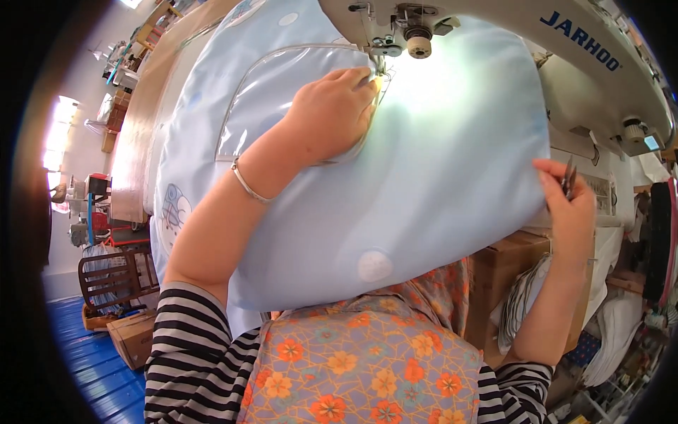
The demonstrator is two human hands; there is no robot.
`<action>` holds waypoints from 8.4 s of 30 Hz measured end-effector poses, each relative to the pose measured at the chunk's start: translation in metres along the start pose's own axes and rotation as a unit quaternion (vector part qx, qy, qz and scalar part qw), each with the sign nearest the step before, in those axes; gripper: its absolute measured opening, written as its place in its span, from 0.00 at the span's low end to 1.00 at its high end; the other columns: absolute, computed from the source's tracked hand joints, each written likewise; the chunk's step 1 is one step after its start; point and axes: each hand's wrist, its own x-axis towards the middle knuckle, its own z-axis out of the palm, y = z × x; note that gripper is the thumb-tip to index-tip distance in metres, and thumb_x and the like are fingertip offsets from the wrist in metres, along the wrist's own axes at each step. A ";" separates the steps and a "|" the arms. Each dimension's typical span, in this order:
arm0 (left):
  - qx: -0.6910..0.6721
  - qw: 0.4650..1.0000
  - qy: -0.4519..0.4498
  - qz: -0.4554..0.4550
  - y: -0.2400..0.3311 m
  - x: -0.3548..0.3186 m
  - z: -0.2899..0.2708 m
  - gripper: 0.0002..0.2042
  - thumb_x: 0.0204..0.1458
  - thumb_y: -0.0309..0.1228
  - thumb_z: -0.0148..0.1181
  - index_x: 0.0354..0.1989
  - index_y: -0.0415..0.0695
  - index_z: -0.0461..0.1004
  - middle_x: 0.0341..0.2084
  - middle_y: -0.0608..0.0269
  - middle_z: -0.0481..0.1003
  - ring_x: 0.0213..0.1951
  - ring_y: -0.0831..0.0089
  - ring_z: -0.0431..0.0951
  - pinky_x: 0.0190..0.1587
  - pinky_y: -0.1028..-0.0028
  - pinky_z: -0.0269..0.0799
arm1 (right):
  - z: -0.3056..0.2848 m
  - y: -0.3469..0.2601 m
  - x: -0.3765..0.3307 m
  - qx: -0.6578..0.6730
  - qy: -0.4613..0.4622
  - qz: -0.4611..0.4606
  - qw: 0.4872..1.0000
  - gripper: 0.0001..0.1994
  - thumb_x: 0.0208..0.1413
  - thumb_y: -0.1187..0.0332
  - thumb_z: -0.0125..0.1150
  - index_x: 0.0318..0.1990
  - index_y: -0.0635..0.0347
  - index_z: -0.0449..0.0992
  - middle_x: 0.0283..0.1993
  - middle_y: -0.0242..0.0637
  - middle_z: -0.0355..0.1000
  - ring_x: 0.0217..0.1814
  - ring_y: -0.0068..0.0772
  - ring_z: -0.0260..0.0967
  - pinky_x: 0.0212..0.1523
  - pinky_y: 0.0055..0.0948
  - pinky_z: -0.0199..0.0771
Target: Attaching clear plastic pockets to light blue fabric panels using an industrial sewing machine.
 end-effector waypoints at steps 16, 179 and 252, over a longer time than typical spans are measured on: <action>-0.179 0.982 0.031 0.053 0.003 -0.068 -0.028 0.19 0.49 0.26 0.55 0.51 0.36 0.72 0.54 0.50 0.71 0.57 0.54 0.69 0.60 0.59 0.64 | 0.140 -0.074 0.002 -0.151 -0.166 -0.489 0.843 0.16 0.40 0.85 0.61 0.39 0.62 0.77 0.44 0.33 0.74 0.34 0.32 0.75 0.31 0.27 0.77; 0.027 0.621 0.290 -0.727 -0.259 -0.614 -0.099 0.21 0.46 0.24 0.48 0.51 0.35 0.72 0.43 0.50 0.77 0.47 0.61 0.76 0.52 0.69 0.68 | 0.122 0.003 0.041 -0.014 -0.101 -0.286 0.953 0.12 0.59 0.75 0.56 0.49 0.64 0.76 0.34 0.24 0.68 0.35 0.15 0.60 0.41 0.16 0.64; -0.275 0.603 0.520 -0.538 -0.270 -0.501 -0.100 0.09 0.56 0.28 0.59 0.41 0.36 0.75 0.32 0.68 0.75 0.33 0.81 0.70 0.38 0.80 0.65 | 0.221 -0.074 0.055 0.038 -0.084 -0.174 0.981 0.19 0.59 0.59 0.62 0.42 0.71 0.75 0.36 0.34 0.74 0.39 0.22 0.67 0.45 0.22 0.66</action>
